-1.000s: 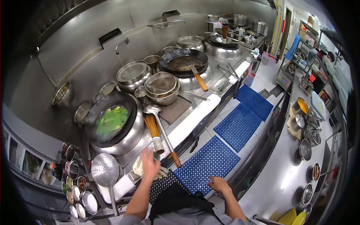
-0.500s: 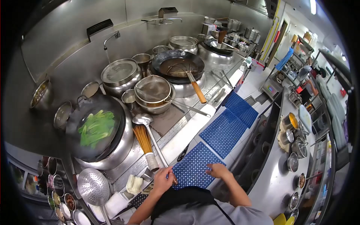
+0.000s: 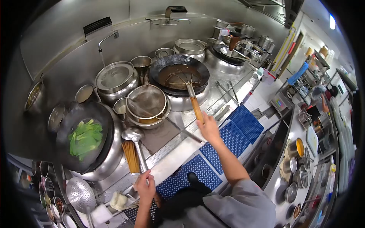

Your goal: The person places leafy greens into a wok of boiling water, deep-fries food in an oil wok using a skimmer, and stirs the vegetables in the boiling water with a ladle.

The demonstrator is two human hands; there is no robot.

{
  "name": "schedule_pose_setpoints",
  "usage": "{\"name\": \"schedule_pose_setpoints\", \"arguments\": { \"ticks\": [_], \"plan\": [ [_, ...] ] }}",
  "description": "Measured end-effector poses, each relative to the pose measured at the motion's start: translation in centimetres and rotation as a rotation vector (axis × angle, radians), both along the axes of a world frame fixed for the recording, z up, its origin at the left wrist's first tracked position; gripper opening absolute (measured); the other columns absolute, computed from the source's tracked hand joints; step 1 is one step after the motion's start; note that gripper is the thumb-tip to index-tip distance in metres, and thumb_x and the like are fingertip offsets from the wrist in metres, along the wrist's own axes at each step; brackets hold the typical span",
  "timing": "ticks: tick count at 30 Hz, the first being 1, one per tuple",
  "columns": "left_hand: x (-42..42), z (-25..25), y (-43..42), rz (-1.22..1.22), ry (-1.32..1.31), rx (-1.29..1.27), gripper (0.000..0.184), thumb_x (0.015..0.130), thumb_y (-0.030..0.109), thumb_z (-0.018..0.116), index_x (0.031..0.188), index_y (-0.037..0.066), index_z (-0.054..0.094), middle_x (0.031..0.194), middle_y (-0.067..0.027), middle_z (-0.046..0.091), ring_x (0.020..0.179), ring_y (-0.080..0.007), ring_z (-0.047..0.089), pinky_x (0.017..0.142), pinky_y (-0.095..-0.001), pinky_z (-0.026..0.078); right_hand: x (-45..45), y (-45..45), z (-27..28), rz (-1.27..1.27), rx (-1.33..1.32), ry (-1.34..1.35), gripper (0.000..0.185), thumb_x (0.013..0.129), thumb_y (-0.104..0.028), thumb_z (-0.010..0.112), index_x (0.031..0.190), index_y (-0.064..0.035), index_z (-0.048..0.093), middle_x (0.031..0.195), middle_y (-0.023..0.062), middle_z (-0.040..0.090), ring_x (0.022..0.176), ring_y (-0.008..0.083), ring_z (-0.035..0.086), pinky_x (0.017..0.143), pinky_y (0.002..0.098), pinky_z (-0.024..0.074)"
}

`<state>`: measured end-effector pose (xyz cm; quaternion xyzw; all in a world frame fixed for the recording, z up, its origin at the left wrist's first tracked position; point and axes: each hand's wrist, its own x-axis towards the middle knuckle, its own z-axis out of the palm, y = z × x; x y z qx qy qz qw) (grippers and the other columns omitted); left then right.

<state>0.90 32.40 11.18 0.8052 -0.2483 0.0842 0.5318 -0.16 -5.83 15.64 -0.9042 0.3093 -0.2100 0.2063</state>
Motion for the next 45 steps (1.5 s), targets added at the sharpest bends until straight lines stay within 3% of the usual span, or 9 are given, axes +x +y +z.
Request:
{"name": "schedule_pose_setpoints", "arguments": {
  "ticks": [2, 5, 12, 18, 23, 26, 27, 33, 45],
  "plan": [
    [-0.8, 0.0, -2.6, 0.067, 0.027, 0.0, 0.023, 0.086, 0.001, 0.063, 0.108, -0.001, 0.071, 0.083, -0.0126, 0.071, 0.074, -0.0225, 0.067, 0.07, -0.0339, 0.053, 4.3, -1.1, -2.1, 0.006, -0.279, 0.008, 0.074, 0.089, -0.026, 0.068, 0.151, -0.0038, 0.034, 0.124, 0.0315, 0.053, 0.107, 0.0478, 0.059, 0.088, 0.0511, 0.0537],
    [-3.3, -0.2, -6.3, 0.153, 0.159, -0.071, 0.024, 0.088, 0.001, 0.062, 0.11, -0.003, 0.07, 0.078, -0.0078, 0.068, 0.072, -0.0142, 0.063, 0.067, -0.0288, 0.052, 7.4, -3.4, -1.6, 0.144, -0.155, 0.18, 0.082, 0.084, -0.014, 0.068, 0.153, -0.0009, 0.025, 0.118, 0.0335, 0.05, 0.099, 0.0489, 0.063, 0.082, 0.051, 0.0569],
    [-5.5, 2.6, -13.5, 0.186, 0.162, -0.042, 0.025, 0.088, 0.002, 0.063, 0.111, -0.005, 0.069, 0.078, -0.0081, 0.066, 0.073, -0.0132, 0.063, 0.069, -0.0277, 0.052, 8.0, -12.3, 1.2, 0.181, -0.35, 0.221, 0.074, 0.081, -0.005, 0.065, 0.144, 0.0081, 0.029, 0.099, 0.0299, 0.059, 0.079, 0.0431, 0.07, 0.069, 0.0447, 0.0604],
    [-1.7, 2.0, -23.1, 0.082, 0.989, -0.697, 0.057, 0.095, 0.023, 0.058, 0.143, -0.001, 0.041, 0.129, -0.0208, 0.056, 0.107, -0.0296, 0.063, 0.091, -0.0435, 0.054, 6.2, -20.2, 6.6, 0.266, -0.134, 0.226, 0.054, 0.087, -0.011, 0.059, 0.135, 0.0064, 0.041, 0.098, 0.0339, 0.068, 0.091, 0.0479, 0.069, 0.085, 0.0511, 0.0555],
    [0.0, 2.8, -26.6, -0.031, 1.366, -1.025, 0.033, 0.095, 0.019, 0.056, 0.125, 0.007, 0.047, 0.103, -0.0137, 0.063, 0.085, -0.0233, 0.064, 0.07, -0.0371, 0.055, 6.1, -21.0, 6.9, 0.245, -0.029, 0.151, 0.058, 0.089, -0.018, 0.056, 0.142, 0.0021, 0.045, 0.107, 0.0322, 0.067, 0.103, 0.0502, 0.063, 0.094, 0.0546, 0.0484],
    [-0.1, 0.8, -24.5, -0.003, 1.201, -1.009, 0.033, 0.098, 0.012, 0.051, 0.13, 0.011, 0.044, 0.081, -0.005, 0.054, 0.057, -0.0114, 0.049, 0.047, -0.027, 0.042, 7.3, -19.5, 8.2, 0.216, 0.053, 0.236, 0.059, 0.088, -0.017, 0.057, 0.143, 0.0026, 0.044, 0.109, 0.0312, 0.067, 0.104, 0.0487, 0.064, 0.094, 0.0533, 0.0493],
    [-0.7, 4.1, -25.2, 0.187, 1.158, -0.983, 0.027, 0.101, 0.011, 0.048, 0.128, 0.012, 0.048, 0.071, 0.0005, 0.044, 0.049, -0.0057, 0.033, 0.038, -0.022, 0.026, 7.8, -18.6, 7.6, 0.205, 0.063, 0.236, 0.06, 0.088, -0.016, 0.057, 0.143, 0.0032, 0.042, 0.108, 0.0318, 0.067, 0.103, 0.0488, 0.064, 0.093, 0.053, 0.0499],
    [0.8, 5.6, -20.0, 0.18, 1.066, -0.886, 0.024, 0.106, 0.015, 0.043, 0.128, 0.01, 0.052, 0.07, 0.001, 0.046, 0.047, -0.0047, 0.034, 0.037, -0.0206, 0.026, 9.0, -12.7, 2.5, 0.249, 0.033, 0.191, 0.071, 0.086, -0.004, 0.055, 0.148, 0.0059, 0.022, 0.097, 0.04, 0.063, 0.091, 0.0523, 0.066, 0.08, 0.0554, 0.055],
    [12.3, 9.4, -17.4, 0.081, 0.819, -0.486, 0.025, 0.103, 0.017, 0.047, 0.125, 0.009, 0.057, 0.066, 0.0029, 0.049, 0.047, -0.0044, 0.036, 0.039, -0.0215, 0.028, 1.3, -7.1, 0.4, 0.279, -0.27, 0.258, 0.072, 0.086, -0.003, 0.054, 0.149, 0.013, 0.023, 0.094, 0.0332, 0.058, 0.071, 0.0451, 0.067, 0.062, 0.0483, 0.0576]
  ]
}}
